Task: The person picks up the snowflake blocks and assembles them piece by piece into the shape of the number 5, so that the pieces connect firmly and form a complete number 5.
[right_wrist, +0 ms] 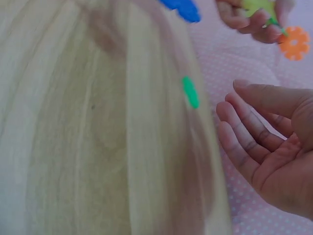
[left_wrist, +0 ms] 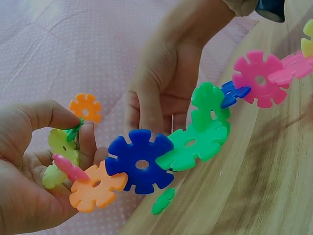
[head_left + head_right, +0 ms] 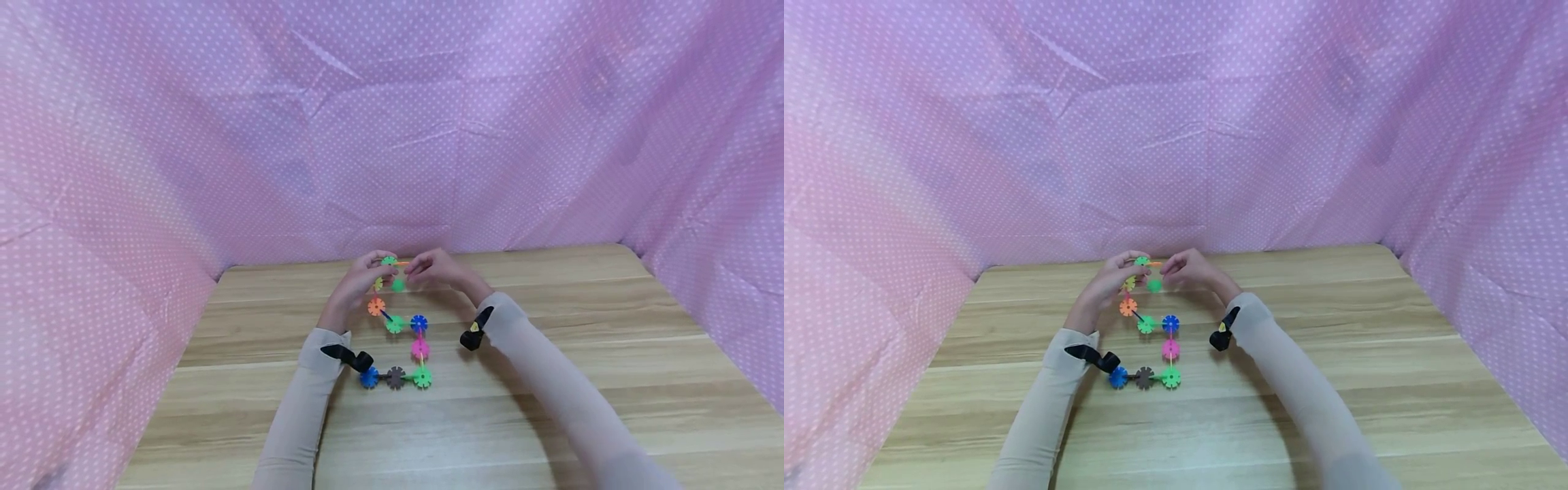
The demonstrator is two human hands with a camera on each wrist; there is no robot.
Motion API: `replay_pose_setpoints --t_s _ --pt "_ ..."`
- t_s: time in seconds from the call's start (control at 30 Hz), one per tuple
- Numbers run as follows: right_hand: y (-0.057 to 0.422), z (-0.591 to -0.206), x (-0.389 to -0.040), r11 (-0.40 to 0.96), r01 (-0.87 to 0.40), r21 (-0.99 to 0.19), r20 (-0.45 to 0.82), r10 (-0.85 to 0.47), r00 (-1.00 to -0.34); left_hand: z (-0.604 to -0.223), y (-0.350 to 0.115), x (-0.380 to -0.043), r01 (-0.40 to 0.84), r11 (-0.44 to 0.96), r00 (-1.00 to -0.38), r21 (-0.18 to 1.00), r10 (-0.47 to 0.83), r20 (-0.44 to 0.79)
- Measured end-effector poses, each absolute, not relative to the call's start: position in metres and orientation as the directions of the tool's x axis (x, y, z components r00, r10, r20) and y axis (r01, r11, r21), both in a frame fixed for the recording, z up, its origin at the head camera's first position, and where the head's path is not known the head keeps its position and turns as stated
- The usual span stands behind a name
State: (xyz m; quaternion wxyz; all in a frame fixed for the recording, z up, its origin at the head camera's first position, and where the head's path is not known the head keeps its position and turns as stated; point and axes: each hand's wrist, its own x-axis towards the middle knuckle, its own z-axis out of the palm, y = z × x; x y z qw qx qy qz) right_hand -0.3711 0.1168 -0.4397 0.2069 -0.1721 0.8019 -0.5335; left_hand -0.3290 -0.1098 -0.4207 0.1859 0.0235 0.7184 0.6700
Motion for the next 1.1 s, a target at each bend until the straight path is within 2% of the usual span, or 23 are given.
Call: replay_pose_setpoints --t_s 0.47,0.73,1.1 --pt "0.108 -0.461 -0.385 0.412 -0.017 -0.911 -0.221 -0.523 -0.823 -0.424 -0.111 -0.33 -0.205 0.113 -0.931 0.972 0.283 -0.229" --pt "0.104 -0.468 -0.387 0.431 -0.11 -0.896 -0.163 -0.548 -0.82 -0.423 -0.111 -0.33 -0.223 0.121 -0.928 0.967 0.278 -0.249" --pt "0.099 -0.471 -0.387 0.402 -0.282 -0.871 -0.048 -0.642 -0.765 -0.425 -0.111 -0.33 -0.221 0.115 -0.931 0.968 0.272 -0.245"
